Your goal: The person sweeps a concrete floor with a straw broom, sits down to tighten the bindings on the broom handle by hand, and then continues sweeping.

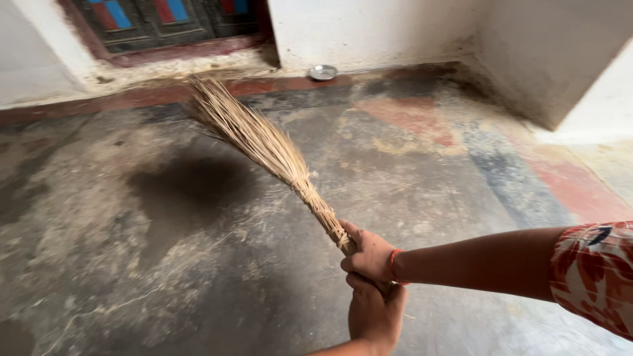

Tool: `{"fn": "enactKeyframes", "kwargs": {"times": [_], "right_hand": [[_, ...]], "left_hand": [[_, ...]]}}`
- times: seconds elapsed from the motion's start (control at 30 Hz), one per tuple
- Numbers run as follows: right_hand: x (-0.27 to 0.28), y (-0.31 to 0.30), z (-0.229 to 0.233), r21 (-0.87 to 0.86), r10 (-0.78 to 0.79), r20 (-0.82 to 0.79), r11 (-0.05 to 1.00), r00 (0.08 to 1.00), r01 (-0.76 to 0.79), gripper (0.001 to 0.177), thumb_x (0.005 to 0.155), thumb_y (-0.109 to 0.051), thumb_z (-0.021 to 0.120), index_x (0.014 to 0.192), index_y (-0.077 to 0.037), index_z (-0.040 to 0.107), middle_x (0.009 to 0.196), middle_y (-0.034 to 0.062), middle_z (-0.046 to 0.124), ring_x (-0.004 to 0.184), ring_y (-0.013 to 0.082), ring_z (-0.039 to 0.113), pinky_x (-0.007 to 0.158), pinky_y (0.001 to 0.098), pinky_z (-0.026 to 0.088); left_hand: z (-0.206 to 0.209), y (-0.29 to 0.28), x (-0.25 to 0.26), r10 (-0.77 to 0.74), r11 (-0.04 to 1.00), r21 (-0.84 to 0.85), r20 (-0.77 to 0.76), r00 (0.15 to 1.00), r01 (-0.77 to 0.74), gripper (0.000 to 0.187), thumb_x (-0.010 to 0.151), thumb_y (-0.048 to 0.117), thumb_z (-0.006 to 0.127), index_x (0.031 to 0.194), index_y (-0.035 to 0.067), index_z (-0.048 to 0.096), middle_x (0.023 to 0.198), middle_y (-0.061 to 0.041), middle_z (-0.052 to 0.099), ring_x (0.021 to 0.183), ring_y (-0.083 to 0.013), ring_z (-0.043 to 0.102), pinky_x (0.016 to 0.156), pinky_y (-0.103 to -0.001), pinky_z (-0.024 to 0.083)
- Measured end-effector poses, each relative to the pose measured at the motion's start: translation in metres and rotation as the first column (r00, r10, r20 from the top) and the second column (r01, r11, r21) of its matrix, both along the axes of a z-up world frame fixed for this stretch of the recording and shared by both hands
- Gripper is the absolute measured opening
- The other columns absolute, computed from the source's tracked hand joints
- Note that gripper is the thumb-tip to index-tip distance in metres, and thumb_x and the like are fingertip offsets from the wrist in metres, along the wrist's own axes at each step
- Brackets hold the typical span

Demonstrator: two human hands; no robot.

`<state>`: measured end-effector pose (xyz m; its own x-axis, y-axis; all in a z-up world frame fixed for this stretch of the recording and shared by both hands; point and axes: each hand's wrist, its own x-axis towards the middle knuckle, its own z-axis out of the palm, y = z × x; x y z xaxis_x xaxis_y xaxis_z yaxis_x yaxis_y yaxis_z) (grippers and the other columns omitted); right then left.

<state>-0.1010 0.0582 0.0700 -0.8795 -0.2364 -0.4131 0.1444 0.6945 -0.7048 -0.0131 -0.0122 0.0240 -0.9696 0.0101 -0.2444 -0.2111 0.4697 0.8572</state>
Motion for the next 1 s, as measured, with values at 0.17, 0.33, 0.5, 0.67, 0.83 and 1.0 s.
{"fn": "enactKeyframes", "kwargs": {"times": [0.17, 0.33, 0.5, 0.67, 0.83, 1.0], "right_hand": [[-0.029, 0.037, -0.040, -0.042, -0.196, -0.225, 0.981, 0.954, 0.191, 0.092, 0.072, -0.017, 0.071, 0.155, -0.019, 0.032, 0.119, 0.0161, 0.069, 0.112, 0.0279, 0.066, 0.096, 0.0387, 0.052], [-0.117, 0.120, -0.068, 0.337, -0.380, -0.307, 0.814, 0.872, 0.473, 0.067, 0.078, -0.021, 0.078, 0.138, -0.008, 0.050, 0.116, 0.0199, 0.072, 0.106, 0.0346, 0.070, 0.091, 0.0436, 0.057], [-0.180, 0.257, -0.061, 0.347, -0.516, -0.316, 0.718, 0.796, 0.603, 0.063, 0.073, -0.010, 0.079, 0.131, -0.013, 0.056, 0.106, 0.0177, 0.070, 0.093, 0.0283, 0.067, 0.078, 0.0384, 0.055], [-0.221, 0.258, -0.079, 0.393, -0.493, -0.200, 0.751, 0.847, 0.530, 0.035, 0.074, -0.007, 0.077, 0.107, 0.001, 0.069, 0.094, 0.0183, 0.072, 0.081, 0.0261, 0.067, 0.065, 0.0354, 0.053], [-0.212, 0.196, -0.085, 0.335, -0.422, -0.155, 0.828, 0.893, 0.449, 0.031, 0.076, -0.004, 0.075, 0.106, -0.003, 0.071, 0.092, 0.0161, 0.073, 0.076, 0.0221, 0.068, 0.062, 0.0339, 0.054], [-0.201, 0.093, -0.073, 0.386, -0.054, -0.001, 0.921, 0.999, 0.050, 0.067, 0.076, -0.008, 0.070, 0.141, -0.019, 0.056, 0.104, 0.0122, 0.076, 0.079, 0.0216, 0.070, 0.063, 0.0359, 0.057]], "left_hand": [[-0.003, 0.007, -0.036, -0.265, 0.953, -0.117, 0.123, 0.956, 0.279, 0.073, 0.089, 0.052, 0.061, 0.133, -0.001, 0.038, 0.113, -0.015, 0.072, 0.102, -0.0306, 0.072, 0.086, -0.043, 0.057], [0.010, -0.009, -0.102, -0.672, 0.560, -0.661, -0.009, 0.740, 0.500, 0.039, 0.096, 0.038, 0.061, 0.125, 0.012, 0.060, 0.117, -0.013, 0.071, 0.110, -0.0315, 0.066, 0.103, -0.054, 0.041], [0.000, -0.024, -0.111, -0.574, 0.634, -0.622, 0.020, 0.819, 0.459, 0.033, 0.096, 0.027, 0.062, 0.125, 0.013, 0.064, 0.119, -0.012, 0.070, 0.113, -0.0289, 0.065, 0.110, -0.051, 0.038], [-0.015, 0.000, -0.107, -0.632, 0.613, -0.553, 0.085, 0.770, 0.564, 0.039, 0.095, 0.025, 0.062, 0.132, 0.012, 0.062, 0.121, -0.013, 0.069, 0.117, -0.0289, 0.063, 0.111, -0.051, 0.037], [-0.033, -0.012, -0.094, -0.664, 0.548, -0.539, 0.186, 0.724, 0.640, 0.044, 0.094, 0.027, 0.063, 0.136, 0.012, 0.060, 0.125, -0.014, 0.067, 0.123, -0.0316, 0.058, 0.110, -0.051, 0.037], [-0.048, -0.050, -0.086, -0.613, 0.502, -0.613, 0.246, 0.751, 0.610, 0.042, 0.094, 0.027, 0.061, 0.134, 0.011, 0.060, 0.124, -0.012, 0.067, 0.123, -0.0317, 0.058, 0.109, -0.052, 0.037]]}}
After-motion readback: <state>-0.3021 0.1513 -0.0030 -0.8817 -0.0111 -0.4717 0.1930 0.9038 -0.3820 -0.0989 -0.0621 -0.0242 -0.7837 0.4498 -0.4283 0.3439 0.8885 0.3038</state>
